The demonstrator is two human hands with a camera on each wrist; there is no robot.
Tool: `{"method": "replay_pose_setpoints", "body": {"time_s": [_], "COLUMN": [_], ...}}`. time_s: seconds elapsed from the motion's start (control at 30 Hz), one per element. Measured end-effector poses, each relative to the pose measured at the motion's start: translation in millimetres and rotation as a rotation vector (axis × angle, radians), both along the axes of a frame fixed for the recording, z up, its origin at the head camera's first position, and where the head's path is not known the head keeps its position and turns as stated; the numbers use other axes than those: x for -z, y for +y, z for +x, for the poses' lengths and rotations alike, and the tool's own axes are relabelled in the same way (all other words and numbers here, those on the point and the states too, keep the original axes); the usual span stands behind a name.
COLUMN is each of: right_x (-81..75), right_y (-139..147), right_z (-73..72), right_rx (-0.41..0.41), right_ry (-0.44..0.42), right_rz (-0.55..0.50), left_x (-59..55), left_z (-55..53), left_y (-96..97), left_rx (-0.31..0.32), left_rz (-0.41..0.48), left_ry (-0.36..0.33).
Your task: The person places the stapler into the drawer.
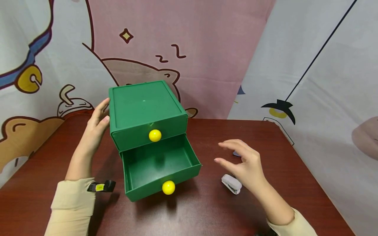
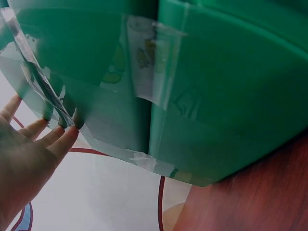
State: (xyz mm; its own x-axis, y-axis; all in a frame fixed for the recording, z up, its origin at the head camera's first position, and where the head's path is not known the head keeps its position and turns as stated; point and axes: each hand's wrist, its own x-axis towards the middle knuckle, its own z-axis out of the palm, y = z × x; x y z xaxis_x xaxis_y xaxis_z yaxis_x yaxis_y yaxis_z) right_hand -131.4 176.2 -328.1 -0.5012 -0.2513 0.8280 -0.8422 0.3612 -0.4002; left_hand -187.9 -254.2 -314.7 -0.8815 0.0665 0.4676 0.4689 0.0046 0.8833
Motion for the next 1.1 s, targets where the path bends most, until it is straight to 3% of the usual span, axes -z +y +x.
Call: {"method": "replay_pose_setpoints", "body": {"time_s": [0.2,0.4,0.73,1.1], "right_x": [3.9,18.9,44.0,67.3], "right_y": [23,47,79,105], "right_z": [-16.4,-37.1,-59.1,-70.4], "right_rx": [0.158,0.271,0.348,0.333], "right_ry": [-0.133,-0.212,-0.384,-0.596], "right_rz": [-0.007,0.034,0.131,0.230], "left_x": [-0.1,0.4,0.9,1.4], "left_z": [0.7,0.8,0.8,1.2], "left_y": [0.4,0.1,-1.6,-2.3], "left_rx": [-0.002,-0.005,-0.012,-0.021], "left_rz": [-0.007,-0.005,-0.032,-0.051], "left_ry": [-0.004,-0.006,-0.005,-0.004]}}
